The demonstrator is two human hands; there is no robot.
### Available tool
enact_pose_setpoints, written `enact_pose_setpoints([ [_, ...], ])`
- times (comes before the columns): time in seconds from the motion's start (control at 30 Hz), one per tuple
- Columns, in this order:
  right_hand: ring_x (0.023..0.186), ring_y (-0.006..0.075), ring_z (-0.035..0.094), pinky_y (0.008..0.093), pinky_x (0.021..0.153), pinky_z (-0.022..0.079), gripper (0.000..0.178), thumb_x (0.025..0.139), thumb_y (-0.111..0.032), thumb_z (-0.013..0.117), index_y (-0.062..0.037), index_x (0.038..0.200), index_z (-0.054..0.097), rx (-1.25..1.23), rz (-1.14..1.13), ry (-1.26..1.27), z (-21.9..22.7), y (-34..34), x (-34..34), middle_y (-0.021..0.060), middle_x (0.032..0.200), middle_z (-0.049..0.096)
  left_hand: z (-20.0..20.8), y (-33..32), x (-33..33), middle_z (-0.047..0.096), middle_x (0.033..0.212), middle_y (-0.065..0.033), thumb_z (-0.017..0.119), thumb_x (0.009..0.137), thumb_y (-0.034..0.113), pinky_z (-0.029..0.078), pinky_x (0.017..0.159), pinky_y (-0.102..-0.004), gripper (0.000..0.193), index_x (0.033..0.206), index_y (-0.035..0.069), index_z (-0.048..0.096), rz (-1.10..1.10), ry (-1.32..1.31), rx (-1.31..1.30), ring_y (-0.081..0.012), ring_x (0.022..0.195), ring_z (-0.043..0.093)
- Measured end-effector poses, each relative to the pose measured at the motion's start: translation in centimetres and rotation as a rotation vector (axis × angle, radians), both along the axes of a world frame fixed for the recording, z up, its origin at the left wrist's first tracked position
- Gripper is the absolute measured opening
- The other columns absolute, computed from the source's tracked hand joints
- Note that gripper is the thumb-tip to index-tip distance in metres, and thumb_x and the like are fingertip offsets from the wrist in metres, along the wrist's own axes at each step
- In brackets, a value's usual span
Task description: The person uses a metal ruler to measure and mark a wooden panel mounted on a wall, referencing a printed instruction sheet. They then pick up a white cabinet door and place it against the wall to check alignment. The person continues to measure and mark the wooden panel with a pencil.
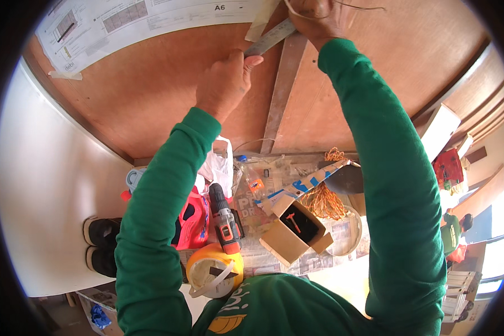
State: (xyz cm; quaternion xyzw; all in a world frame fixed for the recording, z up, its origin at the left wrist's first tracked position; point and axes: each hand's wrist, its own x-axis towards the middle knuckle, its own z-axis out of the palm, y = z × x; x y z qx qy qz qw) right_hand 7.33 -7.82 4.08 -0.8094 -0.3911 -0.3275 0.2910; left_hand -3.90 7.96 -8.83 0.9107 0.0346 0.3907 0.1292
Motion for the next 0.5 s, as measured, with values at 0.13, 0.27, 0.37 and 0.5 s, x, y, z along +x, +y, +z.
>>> enact_pose_setpoints([
  [0.13,0.138,0.0475,0.037,0.0559,0.113,0.031,0.063,0.101,-0.026,0.053,-0.0017,0.154,0.029,0.32,-0.1,-0.508,1.9,0.2,-0.1,0.0279,0.154,0.033,2.4,0.7,-0.8,0.067,0.064,-0.017,0.046,0.105,0.051,0.051,0.053,-0.0548,0.047,0.097,0.008,0.062,0.034,0.028,0.052,-0.0414,0.061,0.067],
  [0.27,0.14,0.0484,0.034,0.0568,0.114,0.029,0.065,0.103,-0.025,0.051,-0.0015,0.157,0.025,0.389,-0.147,-0.679,2.7,0.1,0.1,0.029,0.157,0.03,3.5,-0.1,-1.9,0.069,0.069,-0.0162,0.048,0.105,0.048,0.051,0.055,-0.0545,0.042,0.098,0.008,0.062,0.057,0.145,-0.008,-0.0404,0.062,0.068],
  [0.37,0.141,0.0486,0.034,0.0569,0.115,0.029,0.066,0.102,-0.025,0.051,-0.0016,0.157,0.024,0.376,-0.134,-0.691,2.4,1.3,-0.1,0.0292,0.157,0.029,2.9,0.3,-1.5,0.07,0.07,-0.0147,0.05,0.104,0.046,0.052,0.052,-0.053,0.04,0.096,0.008,0.062,0.074,0.109,0.015,-0.0378,0.062,0.069],
  [0.5,0.139,0.0481,0.036,0.0563,0.114,0.03,0.065,0.102,-0.026,0.052,-0.0017,0.156,0.026,0.308,-0.127,-0.659,2.7,1.3,-0.6,0.0286,0.155,0.032,0.8,0.6,-0.3,0.07,0.07,-0.014,0.056,0.102,0.042,0.051,0.049,-0.0508,0.035,0.094,0.009,0.062,-0.002,-0.062,-0.05,-0.0369,0.061,0.069],
])
